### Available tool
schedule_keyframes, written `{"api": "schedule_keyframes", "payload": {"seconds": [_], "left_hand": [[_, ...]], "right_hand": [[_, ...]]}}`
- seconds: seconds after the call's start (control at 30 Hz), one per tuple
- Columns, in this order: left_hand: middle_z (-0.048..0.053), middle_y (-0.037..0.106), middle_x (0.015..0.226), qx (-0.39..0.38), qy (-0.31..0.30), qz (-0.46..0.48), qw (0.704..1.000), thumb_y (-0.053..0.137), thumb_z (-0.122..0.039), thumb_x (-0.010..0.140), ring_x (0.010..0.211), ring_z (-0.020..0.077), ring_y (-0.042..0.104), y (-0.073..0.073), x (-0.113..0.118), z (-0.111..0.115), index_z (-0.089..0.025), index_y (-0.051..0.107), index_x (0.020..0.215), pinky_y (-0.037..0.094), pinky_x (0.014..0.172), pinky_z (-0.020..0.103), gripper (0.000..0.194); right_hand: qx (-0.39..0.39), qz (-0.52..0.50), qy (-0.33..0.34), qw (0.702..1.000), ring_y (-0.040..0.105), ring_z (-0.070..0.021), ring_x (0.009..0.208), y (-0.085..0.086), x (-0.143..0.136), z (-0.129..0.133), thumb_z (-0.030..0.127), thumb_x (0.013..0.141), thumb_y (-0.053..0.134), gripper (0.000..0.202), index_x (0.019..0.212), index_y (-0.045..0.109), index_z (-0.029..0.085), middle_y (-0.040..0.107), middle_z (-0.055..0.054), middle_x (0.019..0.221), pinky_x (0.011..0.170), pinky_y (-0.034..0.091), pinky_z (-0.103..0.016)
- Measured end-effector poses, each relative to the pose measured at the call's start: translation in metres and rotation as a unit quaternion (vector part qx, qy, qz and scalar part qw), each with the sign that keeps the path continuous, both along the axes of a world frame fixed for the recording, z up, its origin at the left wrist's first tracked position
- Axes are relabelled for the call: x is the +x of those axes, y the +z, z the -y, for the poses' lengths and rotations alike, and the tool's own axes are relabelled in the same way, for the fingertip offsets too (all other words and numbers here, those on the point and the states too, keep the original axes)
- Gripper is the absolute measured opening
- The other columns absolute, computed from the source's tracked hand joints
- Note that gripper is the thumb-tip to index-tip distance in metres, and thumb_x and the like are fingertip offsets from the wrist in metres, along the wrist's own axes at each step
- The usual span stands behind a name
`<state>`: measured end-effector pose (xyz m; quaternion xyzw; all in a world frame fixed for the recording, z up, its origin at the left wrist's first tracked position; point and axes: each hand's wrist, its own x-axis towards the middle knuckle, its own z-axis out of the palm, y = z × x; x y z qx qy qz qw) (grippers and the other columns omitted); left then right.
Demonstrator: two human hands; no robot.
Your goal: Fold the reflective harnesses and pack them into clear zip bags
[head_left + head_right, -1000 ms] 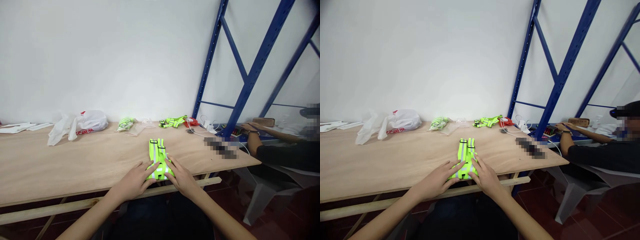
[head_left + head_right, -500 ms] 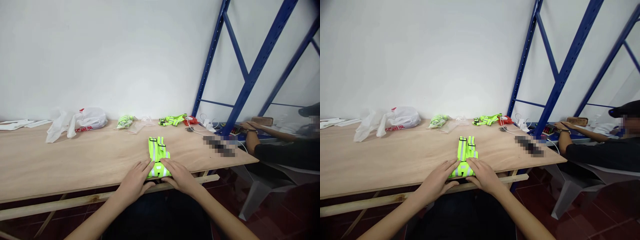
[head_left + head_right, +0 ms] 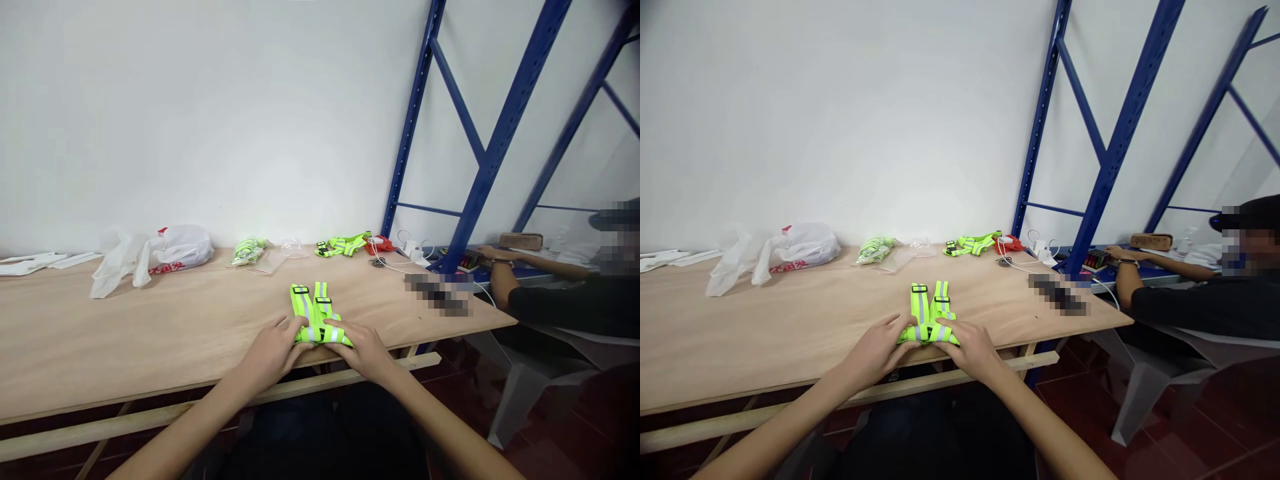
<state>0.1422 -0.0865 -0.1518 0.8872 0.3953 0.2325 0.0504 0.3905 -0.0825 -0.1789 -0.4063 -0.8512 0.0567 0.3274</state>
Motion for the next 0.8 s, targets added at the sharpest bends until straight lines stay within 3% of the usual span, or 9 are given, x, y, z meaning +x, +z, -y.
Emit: {"api": "schedule_keyframes", "payload": {"seconds": [0.13, 0.3, 0.43, 0.6, 0.7, 0.8], "left_hand": [[0.008, 0.071, 0.094, -0.055, 0.001, -0.008, 0.998, 0.044, -0.042, 0.1, 0.083, 0.0258, 0.066, 0.021, 0.004, -0.023, -0.02, 0.059, 0.117, 0.049, 0.074, 0.033, 0.031], [0.008, 0.07, 0.093, -0.103, -0.019, 0.008, 0.994, 0.036, -0.049, 0.102, 0.08, 0.0225, 0.064, 0.028, 0.005, -0.06, -0.018, 0.065, 0.101, 0.046, 0.074, 0.031, 0.042], [0.012, 0.068, 0.101, -0.09, 0.035, -0.045, 0.994, 0.037, -0.047, 0.102, 0.093, 0.0269, 0.064, 0.02, 0.009, -0.074, -0.015, 0.064, 0.105, 0.048, 0.082, 0.036, 0.042], [0.015, 0.06, 0.119, 0.007, 0.135, -0.076, 0.988, 0.05, -0.044, 0.099, 0.107, 0.0307, 0.06, 0.01, 0.019, -0.068, -0.016, 0.059, 0.12, 0.049, 0.085, 0.038, 0.036], [0.016, 0.062, 0.119, 0.015, 0.124, -0.087, 0.988, 0.043, -0.037, 0.103, 0.109, 0.0307, 0.059, 0.008, 0.023, -0.065, -0.016, 0.063, 0.113, 0.047, 0.088, 0.039, 0.031], [0.014, 0.068, 0.106, -0.044, 0.063, -0.039, 0.996, 0.027, -0.036, 0.106, 0.1, 0.0275, 0.063, 0.012, 0.021, -0.065, -0.016, 0.066, 0.103, 0.046, 0.088, 0.038, 0.044]], "right_hand": [[-0.06, -0.079, 0.035, 0.994, 0.067, -0.0254, 0.105, 0.018, -0.003, -0.015, 0.038, 0.095, 0.058, 0.025, 0.108, 0.073, 0.022, 0.073, -0.008, 0.114, 0.094, 0.053, -0.038], [-0.185, -0.084, 0.031, 0.979, 0.069, -0.0267, 0.093, 0.03, -0.008, -0.04, 0.046, 0.095, 0.056, 0.034, 0.11, 0.069, 0.017, 0.074, -0.007, 0.104, 0.082, 0.056, -0.037], [-0.121, -0.022, -0.04, 0.992, 0.065, -0.0286, 0.109, 0.023, -0.009, -0.05, 0.045, 0.095, 0.058, 0.043, 0.128, 0.062, 0.018, 0.069, -0.012, 0.119, 0.094, 0.052, -0.041], [0.001, 0.044, -0.096, 0.994, 0.054, -0.0283, 0.13, 0.009, -0.008, -0.054, 0.038, 0.096, 0.055, 0.052, 0.146, 0.05, 0.024, 0.053, -0.015, 0.141, 0.107, 0.045, -0.046], [0.012, 0.062, -0.073, 0.995, 0.052, -0.028, 0.133, 0.005, -0.008, -0.056, 0.035, 0.101, 0.046, 0.042, 0.139, 0.058, 0.023, 0.058, -0.014, 0.142, 0.111, 0.043, -0.049], [-0.03, 0.055, -0.034, 0.997, 0.054, -0.0256, 0.133, 0.006, -0.006, -0.055, 0.039, 0.103, 0.041, 0.043, 0.14, 0.058, 0.024, 0.06, -0.01, 0.141, 0.112, 0.043, -0.048]]}}
